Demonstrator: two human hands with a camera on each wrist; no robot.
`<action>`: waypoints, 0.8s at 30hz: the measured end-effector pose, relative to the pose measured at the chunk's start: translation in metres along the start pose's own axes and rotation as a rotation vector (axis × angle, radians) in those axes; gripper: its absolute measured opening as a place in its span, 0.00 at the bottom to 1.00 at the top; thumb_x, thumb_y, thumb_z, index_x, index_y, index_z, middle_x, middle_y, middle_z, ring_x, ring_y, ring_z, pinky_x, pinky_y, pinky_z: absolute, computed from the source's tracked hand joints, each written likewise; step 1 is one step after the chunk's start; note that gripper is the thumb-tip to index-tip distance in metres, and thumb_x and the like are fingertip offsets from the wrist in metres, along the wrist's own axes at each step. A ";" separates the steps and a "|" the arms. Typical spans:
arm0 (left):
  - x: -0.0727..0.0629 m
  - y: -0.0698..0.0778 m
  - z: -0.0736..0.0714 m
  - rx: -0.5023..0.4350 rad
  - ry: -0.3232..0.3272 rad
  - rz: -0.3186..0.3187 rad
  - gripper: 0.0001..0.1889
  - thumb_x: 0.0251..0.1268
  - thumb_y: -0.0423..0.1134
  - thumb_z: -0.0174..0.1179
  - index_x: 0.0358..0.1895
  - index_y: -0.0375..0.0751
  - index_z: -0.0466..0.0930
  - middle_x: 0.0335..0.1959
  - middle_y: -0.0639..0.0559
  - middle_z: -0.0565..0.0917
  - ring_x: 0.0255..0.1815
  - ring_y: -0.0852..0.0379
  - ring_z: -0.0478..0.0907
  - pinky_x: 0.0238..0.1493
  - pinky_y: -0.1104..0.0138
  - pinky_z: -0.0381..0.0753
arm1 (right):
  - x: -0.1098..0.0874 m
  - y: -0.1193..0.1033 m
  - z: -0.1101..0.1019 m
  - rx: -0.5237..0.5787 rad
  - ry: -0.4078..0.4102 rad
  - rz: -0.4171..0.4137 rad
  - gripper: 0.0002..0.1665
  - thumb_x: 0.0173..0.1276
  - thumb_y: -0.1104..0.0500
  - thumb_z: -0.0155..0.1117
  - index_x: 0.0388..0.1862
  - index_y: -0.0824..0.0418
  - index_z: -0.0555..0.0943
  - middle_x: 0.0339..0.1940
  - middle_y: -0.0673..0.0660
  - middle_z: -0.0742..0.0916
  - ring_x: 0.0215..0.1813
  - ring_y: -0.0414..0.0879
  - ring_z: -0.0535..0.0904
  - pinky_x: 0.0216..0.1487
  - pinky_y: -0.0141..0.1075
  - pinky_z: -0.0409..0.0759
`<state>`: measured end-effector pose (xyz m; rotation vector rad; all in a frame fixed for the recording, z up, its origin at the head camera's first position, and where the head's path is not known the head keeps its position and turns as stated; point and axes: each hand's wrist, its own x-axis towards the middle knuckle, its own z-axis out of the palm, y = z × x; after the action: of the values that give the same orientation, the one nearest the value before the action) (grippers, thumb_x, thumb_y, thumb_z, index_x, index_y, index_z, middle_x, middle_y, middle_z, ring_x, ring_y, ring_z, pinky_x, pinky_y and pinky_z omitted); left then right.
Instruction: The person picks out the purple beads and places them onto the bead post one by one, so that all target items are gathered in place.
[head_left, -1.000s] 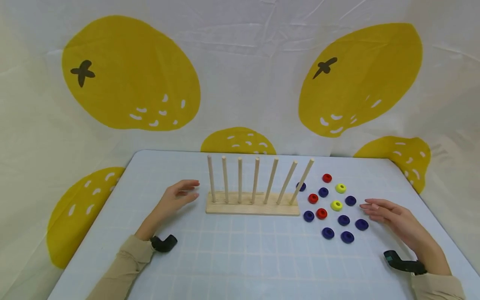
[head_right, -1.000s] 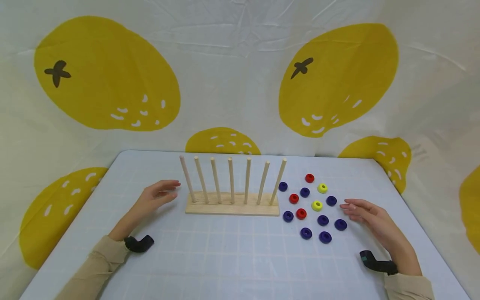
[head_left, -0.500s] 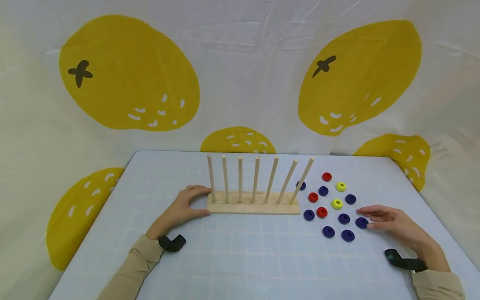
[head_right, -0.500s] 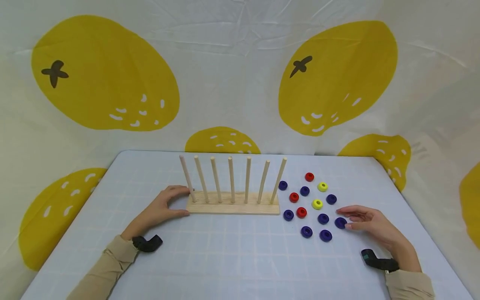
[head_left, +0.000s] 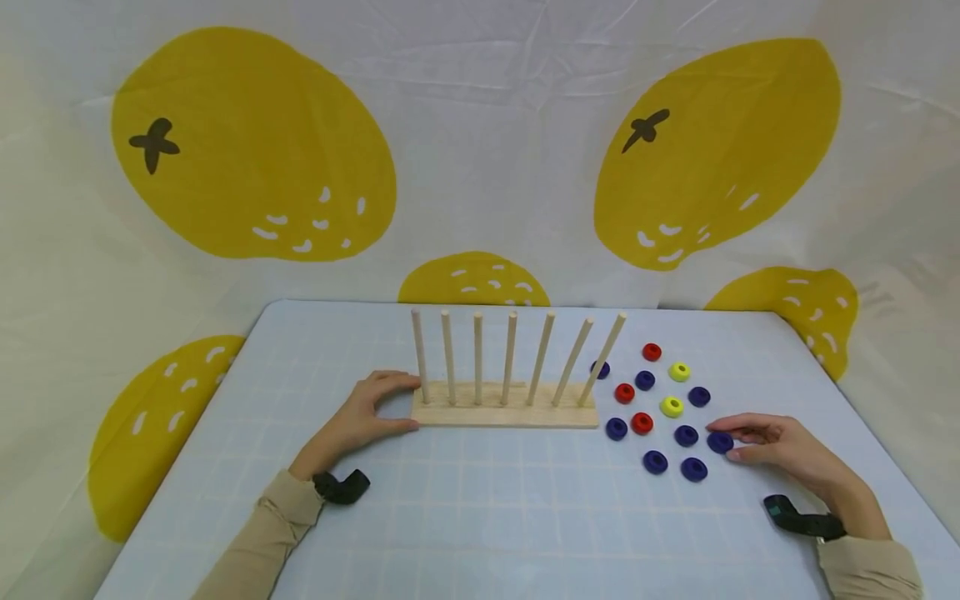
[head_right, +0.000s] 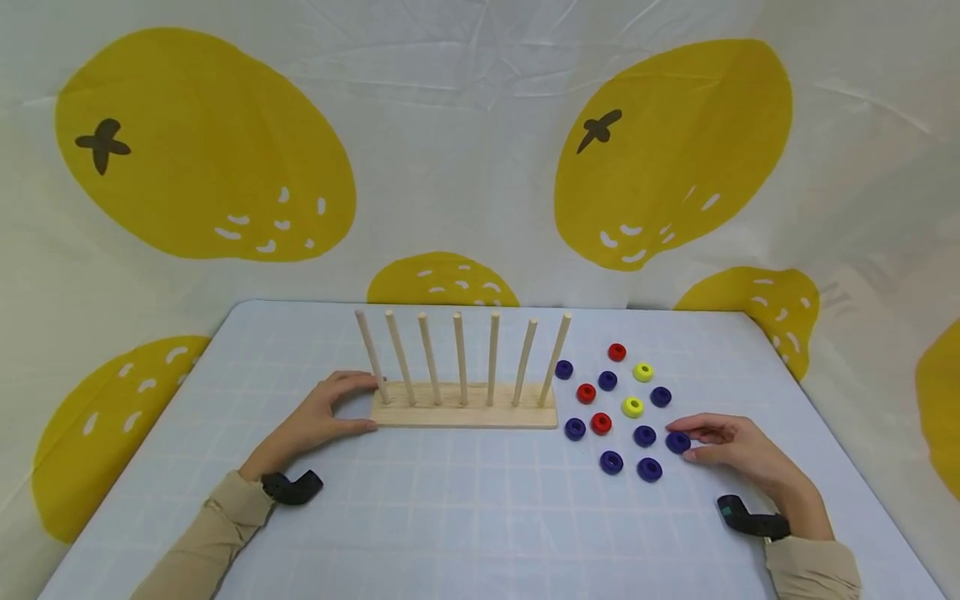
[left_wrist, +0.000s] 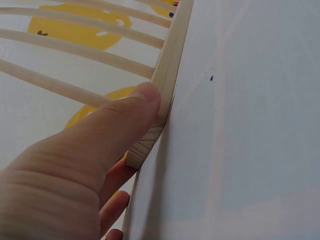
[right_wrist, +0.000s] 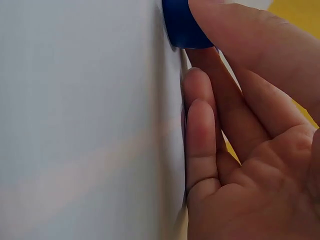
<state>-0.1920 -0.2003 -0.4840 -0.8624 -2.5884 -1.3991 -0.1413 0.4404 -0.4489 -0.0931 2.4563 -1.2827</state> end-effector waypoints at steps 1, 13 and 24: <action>0.000 0.002 0.000 0.004 0.004 0.003 0.33 0.45 0.32 0.79 0.60 0.40 0.80 0.60 0.43 0.78 0.63 0.42 0.69 0.62 0.43 0.65 | 0.000 -0.001 0.000 -0.005 0.000 0.005 0.28 0.65 0.56 0.70 0.63 0.63 0.79 0.60 0.53 0.84 0.53 0.35 0.77 0.50 0.25 0.74; 0.001 0.017 -0.003 0.024 0.004 0.040 0.31 0.44 0.29 0.78 0.58 0.34 0.80 0.59 0.38 0.79 0.60 0.38 0.70 0.61 0.46 0.67 | 0.003 -0.007 -0.003 -0.036 0.007 0.024 0.27 0.66 0.56 0.70 0.61 0.66 0.79 0.54 0.54 0.86 0.46 0.45 0.80 0.47 0.30 0.79; 0.001 -0.007 0.000 0.036 0.001 0.060 0.32 0.46 0.38 0.80 0.59 0.44 0.81 0.60 0.49 0.79 0.61 0.48 0.70 0.61 0.48 0.69 | 0.004 -0.017 -0.014 -0.057 -0.059 0.003 0.29 0.67 0.57 0.69 0.64 0.68 0.76 0.56 0.55 0.86 0.50 0.37 0.82 0.48 0.27 0.78</action>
<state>-0.1963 -0.2031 -0.4891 -0.9263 -2.5563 -1.3332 -0.1521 0.4399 -0.4291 -0.1392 2.4422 -1.1921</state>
